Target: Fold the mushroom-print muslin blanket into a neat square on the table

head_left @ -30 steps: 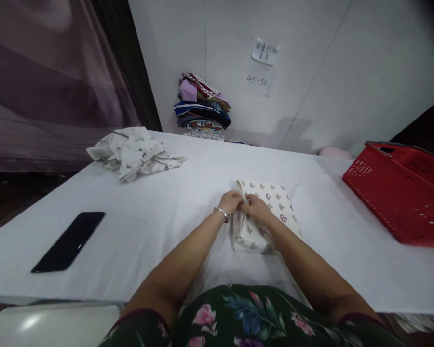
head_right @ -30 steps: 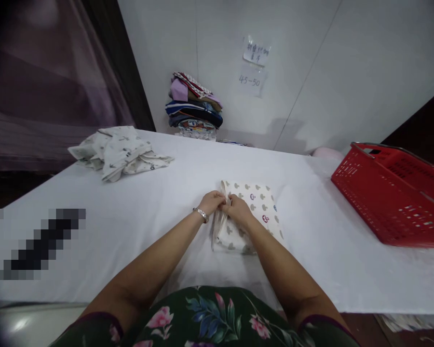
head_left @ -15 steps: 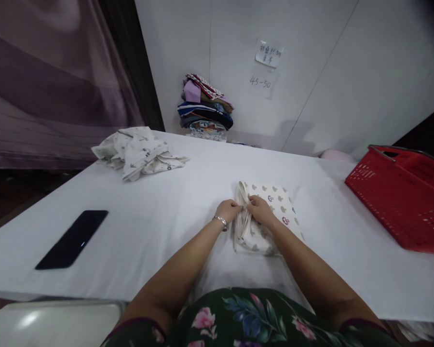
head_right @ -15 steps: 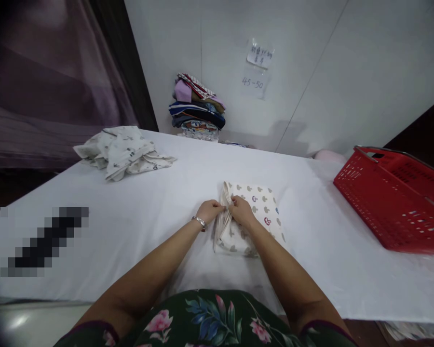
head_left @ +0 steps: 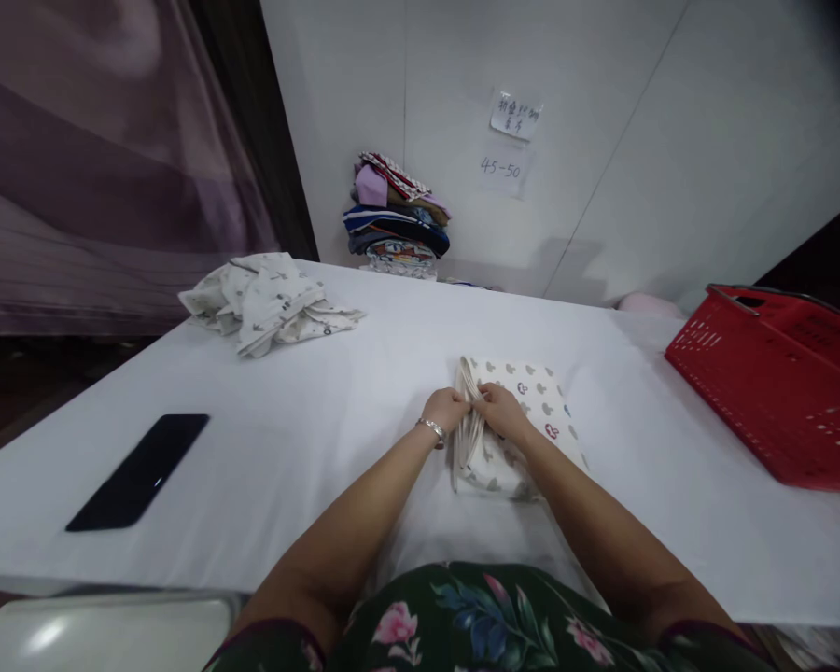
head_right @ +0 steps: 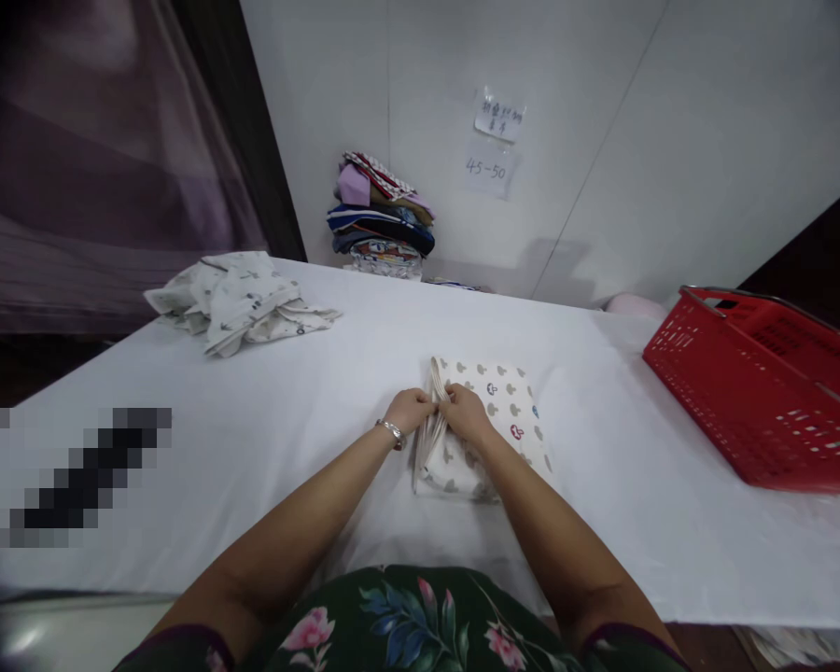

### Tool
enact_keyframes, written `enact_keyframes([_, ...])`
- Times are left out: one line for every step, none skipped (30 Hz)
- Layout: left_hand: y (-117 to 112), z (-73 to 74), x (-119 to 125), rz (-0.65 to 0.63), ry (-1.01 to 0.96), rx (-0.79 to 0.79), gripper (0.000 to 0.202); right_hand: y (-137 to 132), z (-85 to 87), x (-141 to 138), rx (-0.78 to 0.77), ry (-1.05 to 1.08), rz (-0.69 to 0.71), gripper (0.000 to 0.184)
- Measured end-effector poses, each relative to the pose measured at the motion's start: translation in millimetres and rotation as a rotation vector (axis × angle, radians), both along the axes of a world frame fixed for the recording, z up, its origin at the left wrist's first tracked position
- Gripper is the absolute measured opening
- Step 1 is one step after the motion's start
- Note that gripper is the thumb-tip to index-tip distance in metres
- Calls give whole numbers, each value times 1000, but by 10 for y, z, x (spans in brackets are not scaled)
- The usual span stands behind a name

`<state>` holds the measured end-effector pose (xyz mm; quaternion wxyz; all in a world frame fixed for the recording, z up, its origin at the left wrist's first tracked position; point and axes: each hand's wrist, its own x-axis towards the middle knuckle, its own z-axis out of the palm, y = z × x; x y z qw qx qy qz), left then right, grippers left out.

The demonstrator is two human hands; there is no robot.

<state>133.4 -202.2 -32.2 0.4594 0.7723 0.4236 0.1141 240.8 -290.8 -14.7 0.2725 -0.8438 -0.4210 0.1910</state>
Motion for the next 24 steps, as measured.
enact_keyframes([-2, 9, 1, 0, -19, -12, 8, 4, 1, 0, -5, -2, -1, 34])
enact_keyframes([-7, 18, 0, 1, -36, -27, 7, 8, 3, 0, -8, 2, 0, 34])
enact_keyframes([-15, 27, -2, 3, -51, -45, 8, 12, 5, 0, -10, 9, 2, 33])
enact_keyframes([-25, 36, -6, 6, -64, -65, 8, 17, 9, 0, -14, 18, 4, 33])
enact_keyframes([-39, 45, -9, 10, -76, -88, 8, 21, 14, 0, -17, 29, 6, 32])
enact_keyframes([-54, 52, -11, 15, -89, -112, 8, 25, 21, 0, -21, 45, 12, 32])
enact_keyframes([-71, 58, -12, 22, -103, -137, 8, 28, 29, 0, -27, 67, 21, 31])
enact_keyframes([-88, 61, -12, 31, -116, -163, 9, 30, 39, 0, -37, 91, 32, 29])
enact_keyframes([-106, 62, -11, 40, -128, -191, 9, 33, 49, 0, -49, 112, 45, 28])
enact_keyframes([-122, 59, -11, 49, -137, -221, 10, 35, 60, -1, -61, 124, 58, 27])
enact_keyframes([-137, 55, -12, 56, -143, -252, 11, 38, 71, -1, -74, 124, 67, 28])
enact_keyframes([-149, 48, -16, 61, -147, -283, 12, 42, 82, -2, -85, 109, 72, 30])
enact_keyframes([-157, 41, -23, 64, -151, -313, 14, 47, 91, -2, -90, 78, 75, 33])
enact_keyframes([-162, 33, -33, 66, -157, -339, 15, 53, 99, -3, -92, 40, 81, 34])
enact_keyframes([-162, 25, -47, 70, -164, -361, 18, 58, 106, -4, -95, 6, 92, 34])
enact_keyframes([-157, 17, -64, 76, -171, -377, 23, 63, 112, -6, -103, -21, 102, 33])
enact_keyframes([-148, 8, -83, 83, -177, -385, 29, 67, 116, -7, -113, -35, 109, 32])
enact_keyframes([-135, -3, -103, 93, -181, -385, 34, 68, 118, -9, -121, -38, 111, 31])
enact_keyframes([-118, -19, -121, 106, -183, -377, 38, 68, 119, -12, -129, -28, 107, 31])
enact_keyframes([-99, -39, -138, 121, -182, -360, 39, 65, 118, -14, -132, -15, 98, 31])
enact_keyframes([-80, -63, -150, 135, -180, -337, 36, 60, 116, -15, -127, -6, 88, 31])
enact_keyframes([-61, -91, -158, 146, -177, -309, 31, 55, 113, -16, -118, -2, 82, 31])
enact_keyframes([-46, -119, -160, 151, -173, -280, 26, 50, 110, -15, -108, 0, 80, 31])
enact_keyframes([-34, -147, -158, 150, -167, -250, 20, 47, 107, -14, -98, -4, 79, 31])
